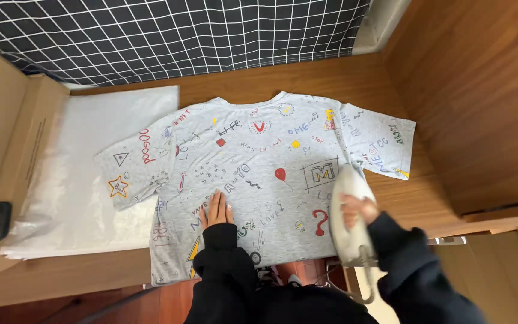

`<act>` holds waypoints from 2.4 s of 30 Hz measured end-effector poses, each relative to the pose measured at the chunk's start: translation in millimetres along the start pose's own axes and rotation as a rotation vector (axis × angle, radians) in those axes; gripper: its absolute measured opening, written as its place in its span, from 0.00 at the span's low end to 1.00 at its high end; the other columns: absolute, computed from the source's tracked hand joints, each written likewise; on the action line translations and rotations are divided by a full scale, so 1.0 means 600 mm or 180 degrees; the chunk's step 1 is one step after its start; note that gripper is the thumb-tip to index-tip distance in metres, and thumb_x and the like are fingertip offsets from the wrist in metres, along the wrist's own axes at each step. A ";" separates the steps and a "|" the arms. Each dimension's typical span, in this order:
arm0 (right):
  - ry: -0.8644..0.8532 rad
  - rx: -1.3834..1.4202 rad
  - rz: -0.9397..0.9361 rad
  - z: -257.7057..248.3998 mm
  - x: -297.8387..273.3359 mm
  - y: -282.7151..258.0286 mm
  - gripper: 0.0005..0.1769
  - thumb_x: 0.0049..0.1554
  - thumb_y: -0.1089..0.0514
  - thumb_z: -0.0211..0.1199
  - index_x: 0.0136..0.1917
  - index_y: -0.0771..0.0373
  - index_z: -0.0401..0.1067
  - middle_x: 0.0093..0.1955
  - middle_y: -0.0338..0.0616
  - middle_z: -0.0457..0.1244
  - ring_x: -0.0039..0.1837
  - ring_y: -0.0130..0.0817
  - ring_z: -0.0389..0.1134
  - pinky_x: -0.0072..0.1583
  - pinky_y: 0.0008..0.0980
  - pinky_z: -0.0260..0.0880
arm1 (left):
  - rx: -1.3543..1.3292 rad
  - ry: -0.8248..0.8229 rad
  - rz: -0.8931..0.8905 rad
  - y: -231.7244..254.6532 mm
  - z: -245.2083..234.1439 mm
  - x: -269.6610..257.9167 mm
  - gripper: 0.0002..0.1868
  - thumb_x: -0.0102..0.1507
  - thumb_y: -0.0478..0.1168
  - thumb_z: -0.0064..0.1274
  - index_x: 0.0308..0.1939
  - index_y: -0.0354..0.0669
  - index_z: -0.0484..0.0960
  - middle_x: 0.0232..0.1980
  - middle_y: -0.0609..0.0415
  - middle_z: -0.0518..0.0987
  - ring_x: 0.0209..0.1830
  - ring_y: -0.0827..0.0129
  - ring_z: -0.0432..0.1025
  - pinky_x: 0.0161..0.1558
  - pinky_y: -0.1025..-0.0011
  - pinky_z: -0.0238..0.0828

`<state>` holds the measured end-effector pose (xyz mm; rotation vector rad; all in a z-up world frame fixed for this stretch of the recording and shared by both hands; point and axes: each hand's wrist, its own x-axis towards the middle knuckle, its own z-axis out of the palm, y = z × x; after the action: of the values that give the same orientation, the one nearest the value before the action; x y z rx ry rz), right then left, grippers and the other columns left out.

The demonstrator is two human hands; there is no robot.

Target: The person irons a white t-shirt with colorful patterns, then folds it in half and irons it again to create a neat crease.

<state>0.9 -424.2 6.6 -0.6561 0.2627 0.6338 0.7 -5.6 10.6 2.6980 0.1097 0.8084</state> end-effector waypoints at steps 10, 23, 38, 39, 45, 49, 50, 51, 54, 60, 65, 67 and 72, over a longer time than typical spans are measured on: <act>0.0592 -0.0954 0.0868 0.399 0.010 0.144 0.12 0.50 0.64 0.63 0.40 0.69 0.59 0.20 0.41 0.48 0.21 0.35 0.53 0.23 0.32 0.54 | -0.0072 0.0258 -0.0020 -0.001 0.003 0.003 0.19 0.64 0.51 0.31 0.58 0.57 0.67 0.63 0.68 0.62 0.64 0.79 0.53 0.66 0.65 0.34; 0.0262 -0.0391 0.0499 -0.107 -0.049 0.088 0.15 0.53 0.59 0.48 0.54 0.64 0.60 0.21 0.32 0.48 0.22 0.26 0.53 0.26 0.25 0.56 | -0.0021 0.0116 0.0246 -0.015 0.009 0.000 0.21 0.66 0.50 0.27 0.61 0.55 0.61 0.65 0.67 0.59 0.65 0.79 0.50 0.67 0.63 0.34; 0.0894 -0.0592 -0.0097 -0.003 -0.139 0.043 0.14 0.55 0.56 0.42 0.53 0.63 0.55 0.21 0.39 0.44 0.21 0.39 0.50 0.24 0.38 0.53 | 0.0041 -0.0064 0.0142 -0.019 0.013 -0.003 0.22 0.66 0.50 0.24 0.63 0.54 0.55 0.66 0.69 0.54 0.67 0.84 0.45 0.68 0.66 0.26; 0.1047 -0.0597 -0.0136 0.077 -0.143 0.058 0.18 0.56 0.55 0.37 0.57 0.66 0.49 0.20 0.47 0.44 0.20 0.47 0.51 0.23 0.45 0.54 | 0.0138 0.0024 0.0213 -0.021 0.013 0.000 0.20 0.66 0.49 0.27 0.60 0.54 0.60 0.65 0.69 0.58 0.66 0.84 0.48 0.68 0.66 0.29; 0.0404 -0.1350 0.1509 0.313 -0.079 0.125 0.19 0.54 0.57 0.57 0.27 0.60 0.53 0.19 0.38 0.45 0.20 0.28 0.47 0.23 0.26 0.47 | -0.0198 0.0255 0.0241 0.001 -0.016 0.011 0.18 0.63 0.46 0.35 0.54 0.49 0.72 0.61 0.64 0.65 0.61 0.74 0.58 0.66 0.67 0.38; 0.0080 -0.1380 0.1441 0.432 -0.076 0.136 0.18 0.52 0.60 0.58 0.31 0.60 0.50 0.20 0.38 0.43 0.20 0.27 0.46 0.24 0.26 0.44 | -0.0306 0.0155 0.0151 -0.006 -0.009 0.004 0.18 0.62 0.45 0.37 0.55 0.51 0.70 0.62 0.64 0.64 0.62 0.75 0.57 0.65 0.65 0.38; 0.0164 -0.1428 0.1562 0.426 -0.064 0.144 0.19 0.53 0.59 0.57 0.30 0.58 0.50 0.20 0.37 0.43 0.21 0.27 0.46 0.25 0.25 0.45 | -0.0186 0.0125 0.0190 -0.010 -0.003 0.001 0.19 0.63 0.46 0.35 0.57 0.52 0.68 0.63 0.64 0.61 0.63 0.77 0.55 0.66 0.67 0.36; 0.0247 -0.1477 0.1674 0.422 -0.050 0.150 0.20 0.54 0.57 0.57 0.28 0.57 0.49 0.20 0.37 0.43 0.22 0.26 0.47 0.26 0.24 0.46 | -0.0069 0.0100 0.0237 -0.015 0.005 0.001 0.19 0.64 0.46 0.34 0.59 0.54 0.66 0.65 0.65 0.59 0.64 0.79 0.52 0.67 0.69 0.34; 0.0187 -0.1278 0.1774 0.363 -0.034 0.151 0.20 0.55 0.57 0.56 0.28 0.57 0.49 0.20 0.36 0.43 0.22 0.28 0.48 0.26 0.28 0.47 | -0.0316 0.0195 0.0171 -0.005 -0.010 0.007 0.18 0.62 0.44 0.37 0.56 0.52 0.70 0.62 0.66 0.63 0.63 0.78 0.55 0.66 0.68 0.36; 0.1120 -0.0896 0.0975 0.114 -0.090 0.108 0.09 0.50 0.61 0.61 0.39 0.63 0.61 0.18 0.39 0.48 0.18 0.31 0.50 0.21 0.31 0.54 | -0.0074 0.0242 0.0095 -0.032 0.039 -0.008 0.19 0.63 0.51 0.35 0.55 0.52 0.70 0.59 0.65 0.66 0.64 0.80 0.54 0.67 0.64 0.35; -0.0328 -0.0183 0.0967 -0.267 -0.160 0.022 0.07 0.54 0.52 0.46 0.40 0.57 0.59 0.19 0.31 0.46 0.21 0.23 0.49 0.24 0.24 0.53 | -0.0115 -0.0121 -0.0024 -0.027 0.026 -0.004 0.21 0.64 0.53 0.30 0.58 0.55 0.65 0.62 0.69 0.61 0.65 0.82 0.50 0.69 0.66 0.30; -0.0068 -0.0317 0.0546 -0.333 -0.178 -0.007 0.18 0.52 0.53 0.46 0.55 0.58 0.61 0.20 0.32 0.45 0.21 0.26 0.48 0.23 0.29 0.53 | -0.0078 -0.0003 0.0056 -0.030 0.033 -0.004 0.21 0.64 0.54 0.31 0.57 0.54 0.66 0.61 0.69 0.63 0.64 0.82 0.52 0.69 0.67 0.30; -0.0165 -0.0083 0.0340 -0.274 -0.190 -0.027 0.20 0.53 0.52 0.43 0.56 0.60 0.60 0.23 0.30 0.42 0.23 0.25 0.46 0.25 0.29 0.52 | 0.0156 0.0193 0.0065 -0.018 0.020 0.000 0.19 0.64 0.53 0.34 0.54 0.53 0.70 0.58 0.66 0.69 0.62 0.80 0.57 0.68 0.65 0.34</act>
<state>-83.6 -591.9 -64.2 -0.6527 0.2427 0.7566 7.7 1.4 -2.3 2.7250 0.1174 0.9051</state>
